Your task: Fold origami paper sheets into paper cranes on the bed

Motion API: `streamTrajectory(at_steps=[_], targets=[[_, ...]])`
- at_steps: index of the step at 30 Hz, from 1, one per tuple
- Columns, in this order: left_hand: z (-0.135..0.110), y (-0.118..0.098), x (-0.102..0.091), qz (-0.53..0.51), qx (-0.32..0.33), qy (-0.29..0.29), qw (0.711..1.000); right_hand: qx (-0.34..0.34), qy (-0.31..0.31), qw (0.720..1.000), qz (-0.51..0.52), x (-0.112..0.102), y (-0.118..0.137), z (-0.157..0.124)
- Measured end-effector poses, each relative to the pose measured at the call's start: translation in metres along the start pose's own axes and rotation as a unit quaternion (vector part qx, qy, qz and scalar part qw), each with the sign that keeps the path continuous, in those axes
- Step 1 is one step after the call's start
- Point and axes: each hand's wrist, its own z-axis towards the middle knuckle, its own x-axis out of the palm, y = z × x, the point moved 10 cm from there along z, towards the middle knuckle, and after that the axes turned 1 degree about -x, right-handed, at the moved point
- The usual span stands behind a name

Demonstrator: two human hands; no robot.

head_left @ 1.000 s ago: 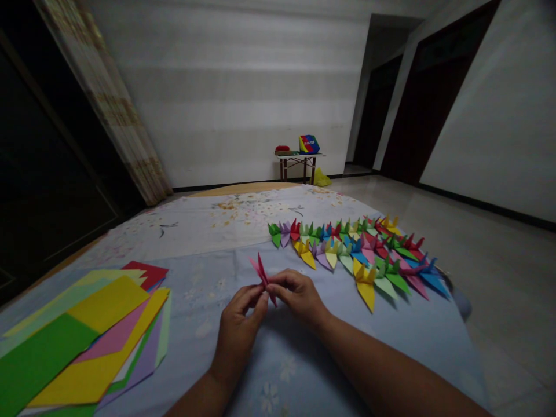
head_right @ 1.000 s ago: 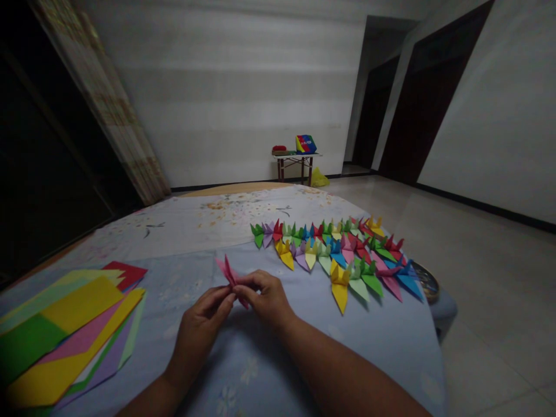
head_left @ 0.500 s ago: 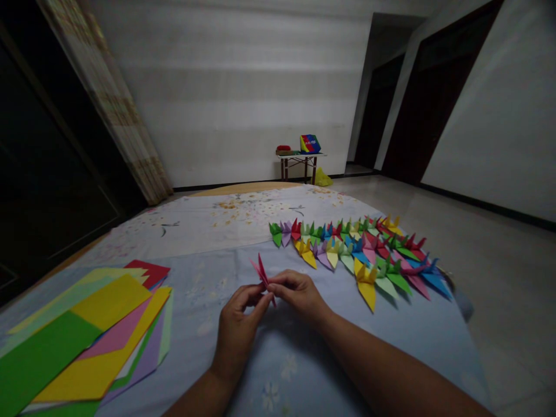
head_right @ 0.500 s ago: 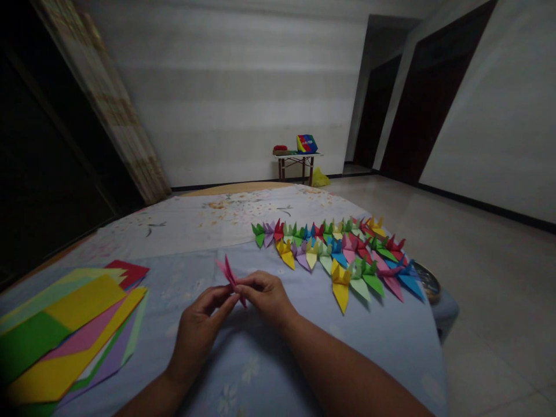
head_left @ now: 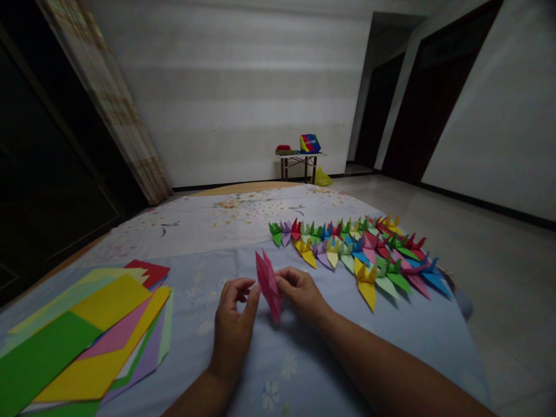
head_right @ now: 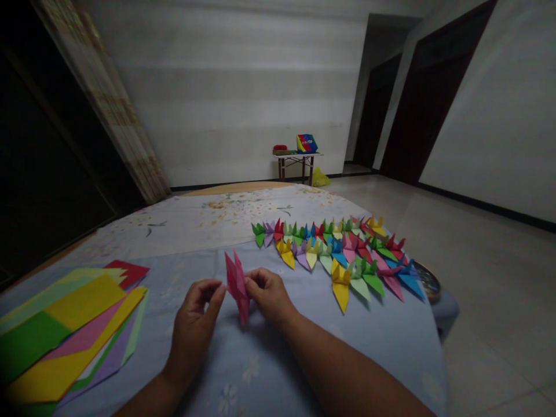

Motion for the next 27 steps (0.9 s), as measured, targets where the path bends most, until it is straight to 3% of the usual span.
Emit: streamTrajectory(at_steps=[3,7,13,18,27], targets=[[0.001,0.021,0.002,-0.059,-0.076,-0.008,0.995,0.013,-0.014,1.0,-0.009,-0.004,-0.004,0.001],[-0.002,0.038,0.026,-0.108,-0.152,0.095,0.978,0.013,-0.01,1.0,-0.012,-0.003,-0.004,0.001],[-0.004,0.042,0.032,-0.152,-0.183,0.104,0.966,0.014,-0.006,1.0,-0.022,-0.002,-0.006,0.001],[-0.001,0.034,0.021,-0.134,-0.121,0.053,0.982,-0.002,0.004,0.999,-0.038,0.003,-0.007,-0.001],[-0.008,-0.01,0.023,0.031,0.054,0.106,0.992,-0.044,0.004,0.994,-0.097,0.007,0.002,-0.006]])
